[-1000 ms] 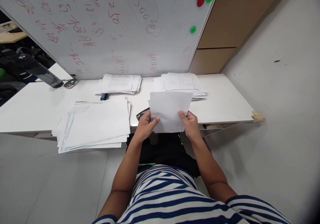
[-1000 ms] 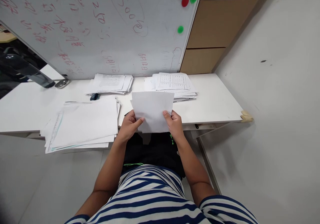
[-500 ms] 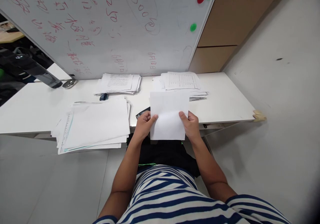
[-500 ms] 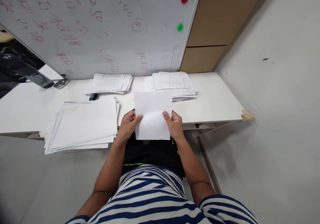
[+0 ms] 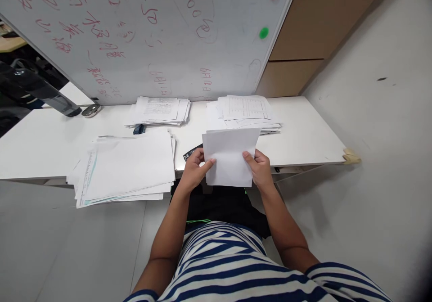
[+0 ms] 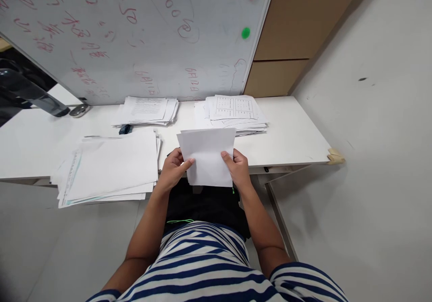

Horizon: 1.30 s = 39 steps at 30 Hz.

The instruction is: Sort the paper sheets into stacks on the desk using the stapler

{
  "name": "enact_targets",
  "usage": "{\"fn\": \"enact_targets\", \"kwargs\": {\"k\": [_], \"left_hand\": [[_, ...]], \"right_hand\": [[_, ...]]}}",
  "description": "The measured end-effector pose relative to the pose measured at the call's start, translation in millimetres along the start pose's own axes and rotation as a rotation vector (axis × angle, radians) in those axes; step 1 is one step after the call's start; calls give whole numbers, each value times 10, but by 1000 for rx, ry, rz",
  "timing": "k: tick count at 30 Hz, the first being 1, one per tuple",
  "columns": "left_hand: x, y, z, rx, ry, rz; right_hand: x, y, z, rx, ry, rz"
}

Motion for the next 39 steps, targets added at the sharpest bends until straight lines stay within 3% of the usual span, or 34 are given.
{"fn": "enact_targets", "kwargs": {"k": [5,9,12,15,19,22,25,29,34,39], "left_hand": [[-14,33,55,-35,-57,-41],[-12,67,240,-99,-164,-79],[12,123,293,-92,-196,-35],[78,208,102,35,-77,31],[173,358,-322,254,262,16],[211,523,-374,298,421,24],[239,586,-152,289,377,-7],[208,524,50,294,300,-82],[221,360,15,311,231,-134],[171,360,-99,464,234,-67]], "right_hand": [[-2,34,-53,-34,-5,-8],[-16,85,-31,-71,-35,-2],[-27,48,40,-117,-73,-40],[-21,-37,156,-68,-157,-97],[16,-110,225,97,-293,-136],[65,-87,39,131,-209,-138],[60,-58,-150,57,-69,-156],[7,-39,-54,-96,-80,-185],[6,77,-42,-250,-21,-123],[-76,49,-101,-311,-25,-183]]}}
Point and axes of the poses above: each hand's wrist, its own x-axis towards the middle knuckle, its own y-axis out of the palm, z = x × y, the point moved 9 cm from there along x, towards the middle knuckle, and after that the axes turned 3 degrees about z, right-handed, at the moved point
